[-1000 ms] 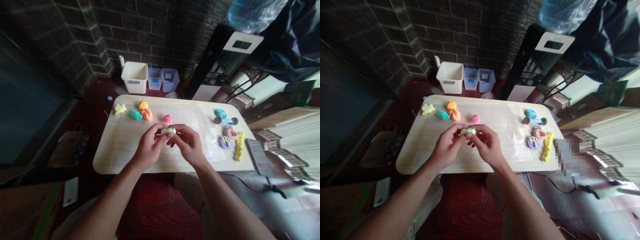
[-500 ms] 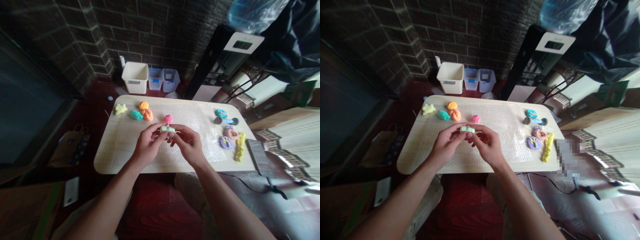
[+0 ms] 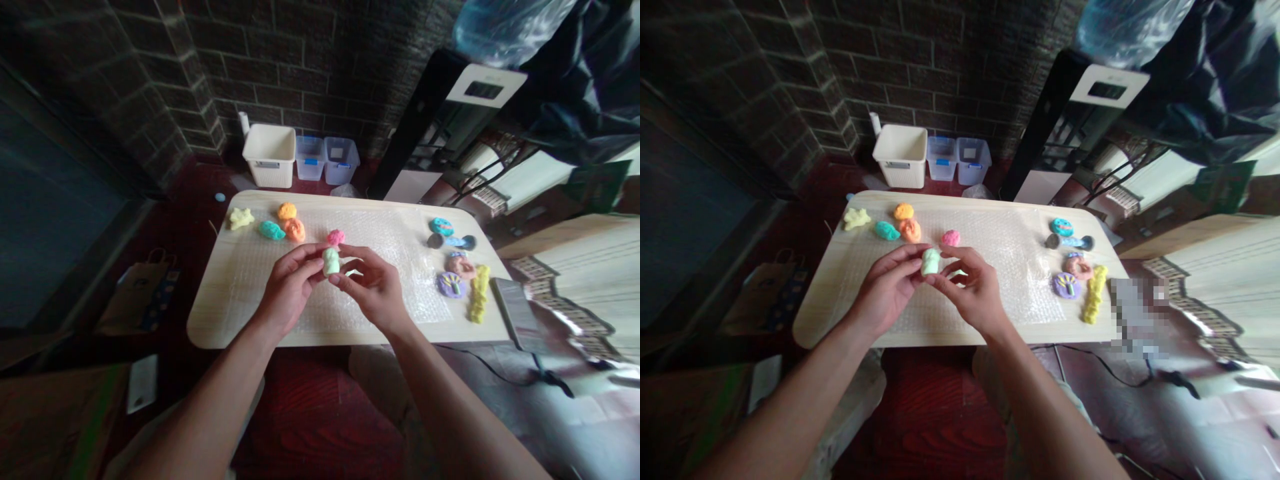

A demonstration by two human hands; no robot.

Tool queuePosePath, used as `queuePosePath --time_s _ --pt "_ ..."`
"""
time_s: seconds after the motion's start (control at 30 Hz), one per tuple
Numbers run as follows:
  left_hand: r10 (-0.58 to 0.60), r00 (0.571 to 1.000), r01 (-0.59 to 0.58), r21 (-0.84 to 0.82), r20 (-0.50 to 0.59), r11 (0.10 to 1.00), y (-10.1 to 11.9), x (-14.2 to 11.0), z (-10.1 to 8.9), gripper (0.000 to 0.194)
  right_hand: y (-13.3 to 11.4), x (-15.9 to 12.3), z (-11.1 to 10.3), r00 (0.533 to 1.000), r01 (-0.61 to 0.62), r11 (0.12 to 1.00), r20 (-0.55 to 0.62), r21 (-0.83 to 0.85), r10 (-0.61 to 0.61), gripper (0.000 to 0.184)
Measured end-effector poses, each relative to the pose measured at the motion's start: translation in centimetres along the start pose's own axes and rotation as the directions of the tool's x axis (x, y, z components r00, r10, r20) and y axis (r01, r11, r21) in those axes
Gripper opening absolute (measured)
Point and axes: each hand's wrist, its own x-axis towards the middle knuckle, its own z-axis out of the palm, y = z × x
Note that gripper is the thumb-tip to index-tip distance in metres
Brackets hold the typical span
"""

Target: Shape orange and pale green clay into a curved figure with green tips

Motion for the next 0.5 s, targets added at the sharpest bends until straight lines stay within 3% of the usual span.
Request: queuePosePath --time_s 0.1,0.27,0.4,0.5 --pt "-0.011 1.000 0.010 0.030 0.024 0.999 -0.01 -0.15 0.04 0.021 0.10 -0.09 -0.07 0.997 0.052 0.995 0.061 -0.086 -0.047 0.053" --pt "-0.007 1.000 0.007 0.063 0.002 0.998 -0.18 -0.19 -0.16 0.033 -0.04 -0.19 -0.02 0.992 0.097 0.981 0.091 -0.167 -0.083 0.050" --pt "0.075 0.997 -0.076 0.121 0.016 0.990 -0.21 -0.12 -0.14 0.033 -0.44 -0.16 0.03 0.993 0.076 0.989 0.098 -0.124 -0.064 0.044" --pt "0.129 0.990 -0.137 0.189 0.056 0.972 -0.10 -0.18 0.06 0.031 -0.64 0.01 0.03 1.000 0.000 0.999 0.030 -0.034 0.001 0.031"
